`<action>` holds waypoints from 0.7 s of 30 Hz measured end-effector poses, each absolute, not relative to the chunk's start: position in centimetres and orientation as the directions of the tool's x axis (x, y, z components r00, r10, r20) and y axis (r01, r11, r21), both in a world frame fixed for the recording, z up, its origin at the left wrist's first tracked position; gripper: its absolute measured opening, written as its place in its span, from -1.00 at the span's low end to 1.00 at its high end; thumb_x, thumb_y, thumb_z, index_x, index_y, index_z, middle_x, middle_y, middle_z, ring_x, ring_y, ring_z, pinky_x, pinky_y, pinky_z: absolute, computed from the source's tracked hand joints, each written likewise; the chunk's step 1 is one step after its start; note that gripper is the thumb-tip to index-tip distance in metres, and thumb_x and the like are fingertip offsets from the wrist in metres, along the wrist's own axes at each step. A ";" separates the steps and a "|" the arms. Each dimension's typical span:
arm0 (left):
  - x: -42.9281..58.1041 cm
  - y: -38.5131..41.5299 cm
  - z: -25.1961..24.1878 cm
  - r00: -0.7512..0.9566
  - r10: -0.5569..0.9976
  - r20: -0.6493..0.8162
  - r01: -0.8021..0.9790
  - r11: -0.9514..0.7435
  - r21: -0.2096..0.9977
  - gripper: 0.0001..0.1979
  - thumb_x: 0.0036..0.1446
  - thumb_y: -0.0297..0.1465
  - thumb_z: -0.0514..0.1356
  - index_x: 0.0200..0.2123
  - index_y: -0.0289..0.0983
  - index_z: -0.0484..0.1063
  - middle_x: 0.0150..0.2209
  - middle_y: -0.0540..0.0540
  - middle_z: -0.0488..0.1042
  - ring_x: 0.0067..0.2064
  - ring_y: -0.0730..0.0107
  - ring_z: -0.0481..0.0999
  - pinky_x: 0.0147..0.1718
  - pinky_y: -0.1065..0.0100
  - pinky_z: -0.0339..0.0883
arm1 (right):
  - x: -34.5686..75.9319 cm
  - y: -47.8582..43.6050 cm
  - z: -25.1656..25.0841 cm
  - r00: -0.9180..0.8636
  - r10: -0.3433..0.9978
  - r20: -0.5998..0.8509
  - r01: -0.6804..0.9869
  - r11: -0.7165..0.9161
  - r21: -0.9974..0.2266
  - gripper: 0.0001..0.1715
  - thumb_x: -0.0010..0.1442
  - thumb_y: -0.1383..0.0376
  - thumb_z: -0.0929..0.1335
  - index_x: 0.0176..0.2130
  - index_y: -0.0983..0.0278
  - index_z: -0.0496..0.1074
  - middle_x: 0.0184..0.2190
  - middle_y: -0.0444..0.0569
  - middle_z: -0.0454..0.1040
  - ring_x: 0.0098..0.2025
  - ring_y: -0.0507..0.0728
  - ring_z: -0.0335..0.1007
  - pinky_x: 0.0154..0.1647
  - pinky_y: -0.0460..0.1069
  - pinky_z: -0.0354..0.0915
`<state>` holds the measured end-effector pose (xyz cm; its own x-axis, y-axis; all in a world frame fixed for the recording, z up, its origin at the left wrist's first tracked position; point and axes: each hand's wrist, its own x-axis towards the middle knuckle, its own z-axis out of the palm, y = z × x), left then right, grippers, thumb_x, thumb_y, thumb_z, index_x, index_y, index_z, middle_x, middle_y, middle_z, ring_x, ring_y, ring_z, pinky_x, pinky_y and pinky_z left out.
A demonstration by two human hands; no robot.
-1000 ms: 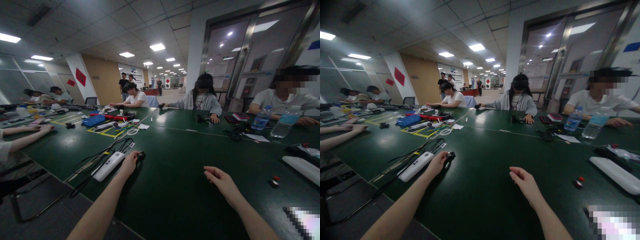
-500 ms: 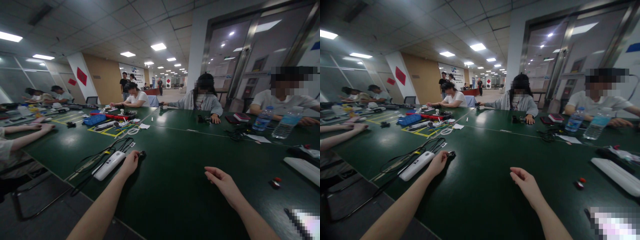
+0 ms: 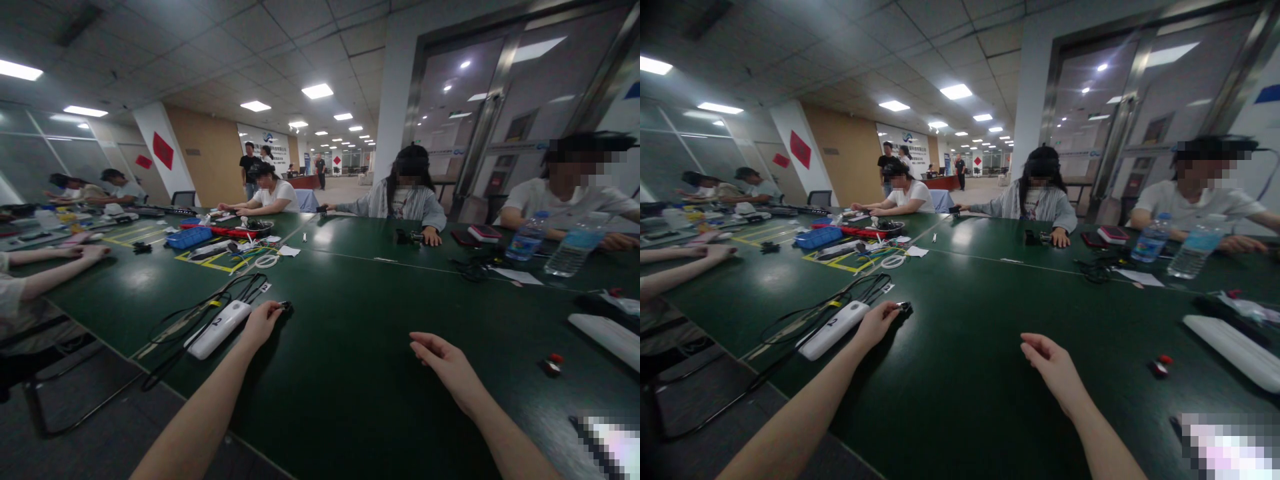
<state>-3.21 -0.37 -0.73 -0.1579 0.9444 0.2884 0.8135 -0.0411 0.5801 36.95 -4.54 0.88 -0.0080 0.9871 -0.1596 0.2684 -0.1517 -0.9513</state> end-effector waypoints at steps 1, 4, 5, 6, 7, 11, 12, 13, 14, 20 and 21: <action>-3.2 -0.4 -0.7 -0.160 0.946 0.282 0.804 -0.041 0.593 -0.78 0.04 -0.31 0.01 -0.29 -0.27 0.35 -0.39 -0.05 0.46 -0.32 0.34 0.44 -0.31 0.36 0.26 | 37.0 -4.5 0.8 -0.006 0.987 -0.162 0.267 -0.154 -0.951 -0.54 -0.10 0.09 0.34 -0.17 0.18 0.40 -0.26 -0.05 0.46 -0.19 0.20 0.33 -0.19 0.07 0.27; -3.2 -0.3 -0.8 -0.167 0.945 0.282 0.807 -0.033 0.589 -0.79 0.04 -0.30 0.01 -0.31 -0.26 0.34 -0.41 -0.04 0.46 -0.33 0.35 0.44 -0.33 0.36 0.26 | 37.1 -4.4 0.6 -0.009 0.986 -0.169 0.265 -0.160 -0.951 -0.54 -0.11 0.08 0.34 -0.17 0.17 0.40 -0.24 -0.05 0.46 -0.17 0.20 0.33 -0.18 0.07 0.26; -3.2 -0.3 -0.8 -0.168 0.943 0.287 0.815 -0.031 0.578 -0.78 0.04 -0.29 0.00 -0.31 -0.26 0.34 -0.43 -0.03 0.45 -0.35 0.36 0.44 -0.35 0.37 0.25 | 37.1 -4.4 0.6 -0.011 0.985 -0.170 0.265 -0.161 -0.951 -0.53 -0.11 0.08 0.34 -0.16 0.17 0.40 -0.23 -0.06 0.46 -0.16 0.20 0.33 -0.18 0.07 0.26; -3.2 -0.3 -0.8 -0.167 0.941 0.293 0.823 -0.031 0.567 -0.78 0.04 -0.28 0.00 -0.32 -0.26 0.34 -0.45 -0.02 0.44 -0.37 0.37 0.43 -0.36 0.38 0.24 | 37.1 -4.4 0.6 -0.009 0.985 -0.170 0.265 -0.162 -0.950 -0.54 -0.11 0.08 0.34 -0.16 0.17 0.40 -0.23 -0.06 0.46 -0.16 0.20 0.33 -0.18 0.07 0.26; -3.2 -0.3 -0.8 -0.165 0.940 0.298 0.828 -0.032 0.559 -0.78 0.04 -0.27 0.00 -0.33 -0.25 0.34 -0.46 -0.01 0.44 -0.39 0.37 0.43 -0.38 0.38 0.24 | 37.1 -4.4 0.6 -0.006 0.985 -0.171 0.266 -0.163 -0.950 -0.54 -0.11 0.08 0.34 -0.17 0.17 0.40 -0.23 -0.05 0.46 -0.16 0.21 0.33 -0.18 0.07 0.26; -3.0 -0.4 -0.6 -0.156 0.940 0.302 0.832 -0.039 0.553 -0.78 0.03 -0.26 0.00 -0.35 -0.24 0.34 -0.47 0.00 0.43 -0.40 0.39 0.42 -0.40 0.41 0.22 | 37.0 -4.6 0.9 0.000 0.986 -0.167 0.268 -0.161 -0.950 -0.55 -0.10 0.10 0.34 -0.18 0.18 0.40 -0.24 -0.05 0.46 -0.17 0.20 0.33 -0.19 0.06 0.27; -2.9 -0.5 -0.5 -0.158 0.941 0.299 0.834 -0.035 0.551 -0.77 0.03 -0.25 0.00 -0.35 -0.25 0.34 -0.48 0.00 0.42 -0.41 0.40 0.41 -0.41 0.41 0.22 | 36.9 -4.6 1.0 -0.001 0.986 -0.165 0.268 -0.159 -0.950 -0.55 -0.10 0.10 0.34 -0.17 0.18 0.40 -0.25 -0.05 0.46 -0.18 0.20 0.33 -0.19 0.06 0.27; -2.9 -0.5 -0.4 -0.158 0.942 0.295 0.836 -0.031 0.547 -0.77 0.03 -0.25 0.00 -0.36 -0.25 0.34 -0.50 0.01 0.41 -0.42 0.40 0.41 -0.42 0.41 0.22 | 36.9 -4.6 1.0 -0.001 0.986 -0.165 0.269 -0.159 -0.950 -0.55 -0.10 0.10 0.34 -0.18 0.18 0.40 -0.25 -0.05 0.46 -0.18 0.20 0.33 -0.19 0.05 0.27; -2.8 -0.6 -0.4 -0.155 0.944 0.292 0.839 -0.031 0.543 -0.77 0.02 -0.24 0.00 -0.36 -0.25 0.34 -0.51 0.01 0.41 -0.43 0.40 0.40 -0.43 0.42 0.21 | 36.9 -4.7 1.1 0.000 0.986 -0.166 0.269 -0.160 -0.950 -0.56 -0.10 0.10 0.34 -0.18 0.18 0.40 -0.26 -0.06 0.46 -0.18 0.20 0.33 -0.19 0.05 0.27; -3.4 -0.3 -1.0 -0.030 0.943 0.332 0.850 -0.150 0.505 -0.75 -0.04 -0.27 0.07 -0.27 -0.23 0.34 -0.46 0.02 0.38 -0.40 0.42 0.38 -0.40 0.42 0.21 | 36.8 -4.7 1.2 -0.016 0.986 -0.165 0.265 -0.155 -0.952 -0.56 -0.10 0.11 0.34 -0.18 0.18 0.40 -0.25 -0.06 0.45 -0.17 0.20 0.33 -0.20 0.05 0.28; -3.6 -0.2 -1.2 -0.026 0.942 0.333 0.852 -0.154 0.500 -0.75 -0.05 -0.27 0.08 -0.27 -0.23 0.35 -0.45 0.01 0.38 -0.39 0.41 0.38 -0.39 0.41 0.21 | 36.8 -4.7 1.3 -0.014 0.986 -0.166 0.268 -0.157 -0.950 -0.56 -0.10 0.11 0.34 -0.17 0.18 0.40 -0.25 -0.06 0.45 -0.17 0.20 0.33 -0.20 0.05 0.28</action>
